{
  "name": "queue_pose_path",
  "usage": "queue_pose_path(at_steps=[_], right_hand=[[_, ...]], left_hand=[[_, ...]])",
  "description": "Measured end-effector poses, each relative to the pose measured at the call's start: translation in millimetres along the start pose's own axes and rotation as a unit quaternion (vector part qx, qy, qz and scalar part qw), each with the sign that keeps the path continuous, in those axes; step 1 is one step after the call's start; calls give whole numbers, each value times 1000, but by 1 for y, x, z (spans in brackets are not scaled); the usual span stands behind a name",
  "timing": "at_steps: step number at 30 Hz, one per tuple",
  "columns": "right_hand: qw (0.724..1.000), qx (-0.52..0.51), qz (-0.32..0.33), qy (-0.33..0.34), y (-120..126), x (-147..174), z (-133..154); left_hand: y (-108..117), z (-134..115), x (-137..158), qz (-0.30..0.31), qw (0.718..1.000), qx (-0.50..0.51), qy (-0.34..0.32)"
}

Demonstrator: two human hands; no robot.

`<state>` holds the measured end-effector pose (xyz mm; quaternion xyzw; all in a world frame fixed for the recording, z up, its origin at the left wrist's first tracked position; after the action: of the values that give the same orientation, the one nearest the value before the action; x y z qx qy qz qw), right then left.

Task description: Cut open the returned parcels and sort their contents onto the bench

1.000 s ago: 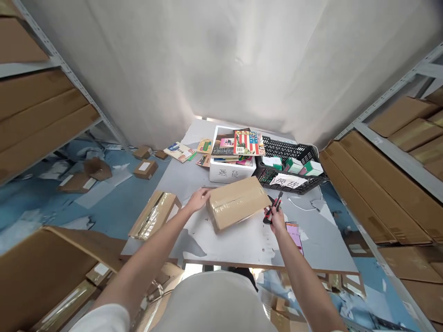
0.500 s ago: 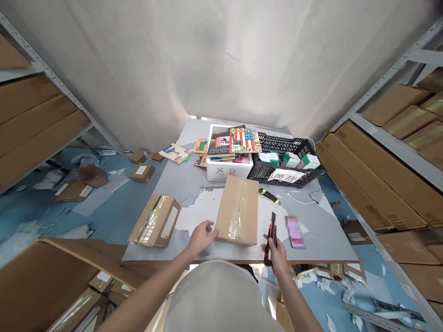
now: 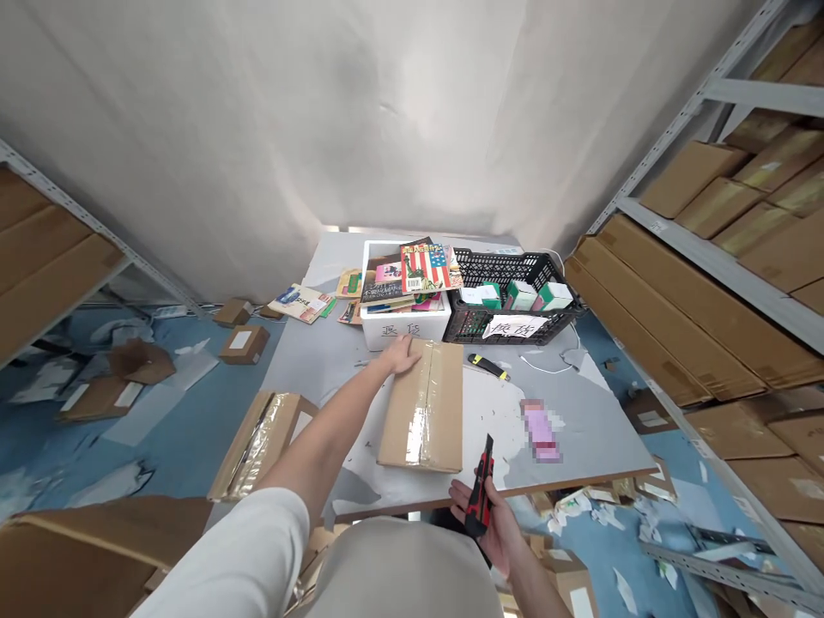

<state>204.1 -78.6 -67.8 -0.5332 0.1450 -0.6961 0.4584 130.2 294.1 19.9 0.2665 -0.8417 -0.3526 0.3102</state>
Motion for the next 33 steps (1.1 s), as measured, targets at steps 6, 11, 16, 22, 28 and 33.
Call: queue_pose_path(at_steps=[6, 11, 16, 22, 28, 33], right_hand=[[998, 24, -2, 51, 3, -25, 26], [978, 95, 33, 182, -40, -54, 100], [944, 248, 80, 203, -86, -88, 142], [863, 463, 18, 200, -70, -69, 164], [813, 573, 33, 100, -49, -43, 156], [810, 580, 50, 75, -50, -39, 149]], left_hand=[[8, 41, 51, -80, 993, 33, 75], [-2, 98, 148, -172, 967, 78, 172], [-49, 108, 232, -265, 933, 174, 172], [-56, 83, 252, -307, 931, 105, 167], [-54, 29, 198, -159, 979, -125, 29], [-64, 28, 191, -126, 977, -160, 61]])
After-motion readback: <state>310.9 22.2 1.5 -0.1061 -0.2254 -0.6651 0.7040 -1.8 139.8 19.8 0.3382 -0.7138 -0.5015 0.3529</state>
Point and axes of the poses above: each hand's wrist, its own x-axis away from the middle knuckle, its own y-axis out of the back of the hand, z = x × y, the point moved 8 cm from there along -x, towards the middle knuckle, and after that the axes turned 13 degrees about z, right-handed, at the moved point
